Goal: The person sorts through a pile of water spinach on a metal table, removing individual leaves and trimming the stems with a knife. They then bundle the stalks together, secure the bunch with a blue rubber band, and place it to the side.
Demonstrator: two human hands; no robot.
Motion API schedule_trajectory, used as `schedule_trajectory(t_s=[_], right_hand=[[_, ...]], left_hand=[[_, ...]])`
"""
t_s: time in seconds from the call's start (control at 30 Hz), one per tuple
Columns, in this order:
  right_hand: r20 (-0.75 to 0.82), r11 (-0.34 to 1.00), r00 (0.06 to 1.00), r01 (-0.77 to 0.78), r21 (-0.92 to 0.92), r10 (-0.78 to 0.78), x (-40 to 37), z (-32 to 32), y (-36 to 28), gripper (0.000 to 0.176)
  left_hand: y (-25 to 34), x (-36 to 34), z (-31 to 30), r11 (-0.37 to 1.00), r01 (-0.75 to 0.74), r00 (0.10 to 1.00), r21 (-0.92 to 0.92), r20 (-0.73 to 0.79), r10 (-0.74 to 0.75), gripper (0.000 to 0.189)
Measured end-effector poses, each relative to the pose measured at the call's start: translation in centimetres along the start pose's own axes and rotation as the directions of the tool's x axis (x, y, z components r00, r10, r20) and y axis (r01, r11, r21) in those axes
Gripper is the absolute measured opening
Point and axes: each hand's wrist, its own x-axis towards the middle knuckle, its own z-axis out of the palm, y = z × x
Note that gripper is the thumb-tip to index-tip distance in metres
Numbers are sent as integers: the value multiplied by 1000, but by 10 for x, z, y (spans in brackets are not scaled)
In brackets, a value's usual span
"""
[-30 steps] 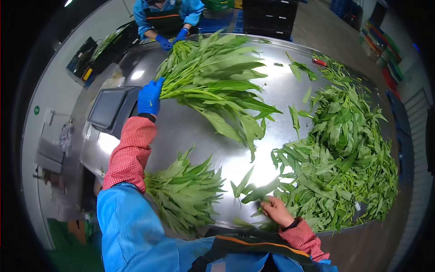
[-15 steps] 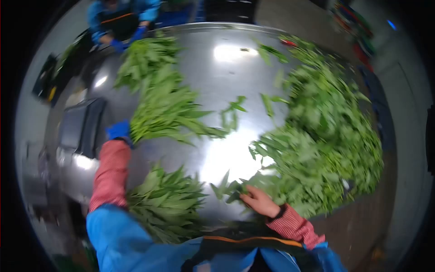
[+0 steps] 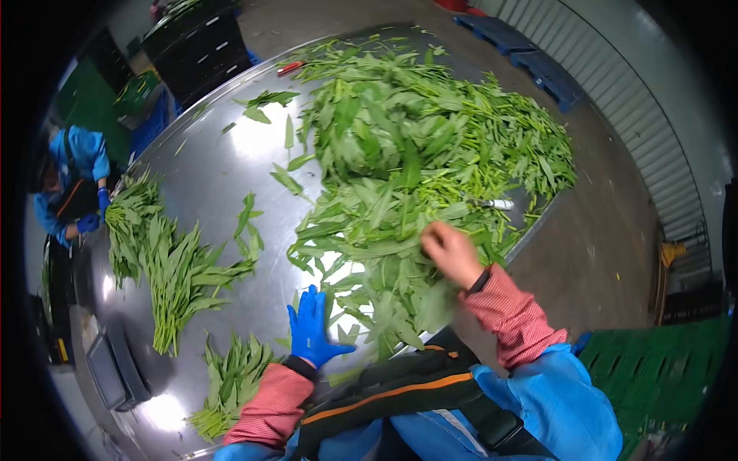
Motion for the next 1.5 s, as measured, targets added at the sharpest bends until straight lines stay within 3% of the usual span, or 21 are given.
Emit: schedule_trajectory(t_s=[0.13, 0.2, 0.37, 0.47, 0.53, 0.57, 0.67, 0.7, 0.73, 0.77, 0.83, 0.87, 0.9, 0.93, 1.0, 1.07, 1.23, 1.27, 1.3, 1.4, 1.5], right_hand=[[-171, 890, 984, -39, -455, -44, 17, -60, 78, 20], [-151, 803, 986, -30, -595, -75, 30, -84, 120, 20], [-34, 653, 994, 39, -756, -100, 52, -104, 194, 13], [93, 710, 980, 192, -678, -176, 65, -120, 231, 12], [153, 806, 951, 308, -506, -267, 72, -150, 236, 15], [100, 864, 944, 327, -383, -314, 74, -162, 249, 19], [4, 957, 969, 247, -150, -249, 87, -209, 293, 18], [-99, 974, 971, 210, -80, -217, 93, -227, 305, 18], [-157, 992, 980, 124, 2, -123, 99, -240, 323, 18], [-205, 995, 978, 39, 87, -20, 104, -254, 343, 18], [-276, 963, 949, -83, 255, 155, 113, -273, 382, 15], [-246, 878, 927, -146, 455, 282, 117, -281, 399, 14], [-193, 750, 898, -195, 632, 396, 123, -291, 411, 12], [-120, 585, 860, -228, 778, 495, 129, -299, 422, 10], [-156, 536, 829, -193, 822, 537, 136, -315, 438, 6], [-224, 505, 775, -138, 852, 591, 139, -328, 446, 6], [-467, 679, 662, -87, 729, 586, 140, -362, 462, 6], [-490, 694, 660, -67, 717, 570, 140, -368, 463, 6], [-512, 709, 659, -46, 704, 551, 140, -376, 466, 6], [-529, 710, 645, -29, 704, 551, 136, -387, 471, 9], [-523, 675, 638, 8, 738, 565, 129, -390, 469, 11]], left_hand=[[37, 51, 13, 996, -12, 997, -84, -76, 5, 132], [52, 83, 19, 997, -62, 994, -45, -95, 58, 131], [113, 159, 35, 983, -23, 998, 185, 68, 10, 123], [151, 190, 50, 974, -12, 991, 227, 135, -19, 115], [181, 205, 57, 958, 3, 979, 286, 193, -60, 112], [197, 216, 64, 950, -13, 970, 311, 234, -63, 109], [248, 249, 90, 945, -24, 936, 327, 338, -94, 103], [267, 264, 99, 952, -12, 928, 305, 358, -103, 101], [285, 279, 106, 959, -4, 921, 285, 375, -107, 98], [300, 291, 112, 930, -118, 964, 349, 266, 23, 96], [331, 325, 116, 983, -13, 901, 186, 428, -69, 91], [344, 340, 117, 992, 56, 854, 111, 509, -105, 88], [352, 356, 121, 996, 21, 843, 84, 534, -63, 86], [355, 368, 137, 991, -108, 908, 78, 414, 66, 96], [381, 396, 151, 977, -125, 877, 172, 479, 28, 95], [401, 429, 161, 980, -176, 889, 90, 443, 119, 94], [469, 516, 176, 976, -215, 933, 42, 303, 192, 96], [480, 533, 178, 973, -227, 941, 27, 263, 212, 97], [497, 554, 173, 983, -181, 928, -10, 329, 174, 103], [516, 605, 196, 953, -303, 947, -24, 99, 304, 106], [544, 664, 201, 959, -279, 955, -45, 97, 282, 108]])
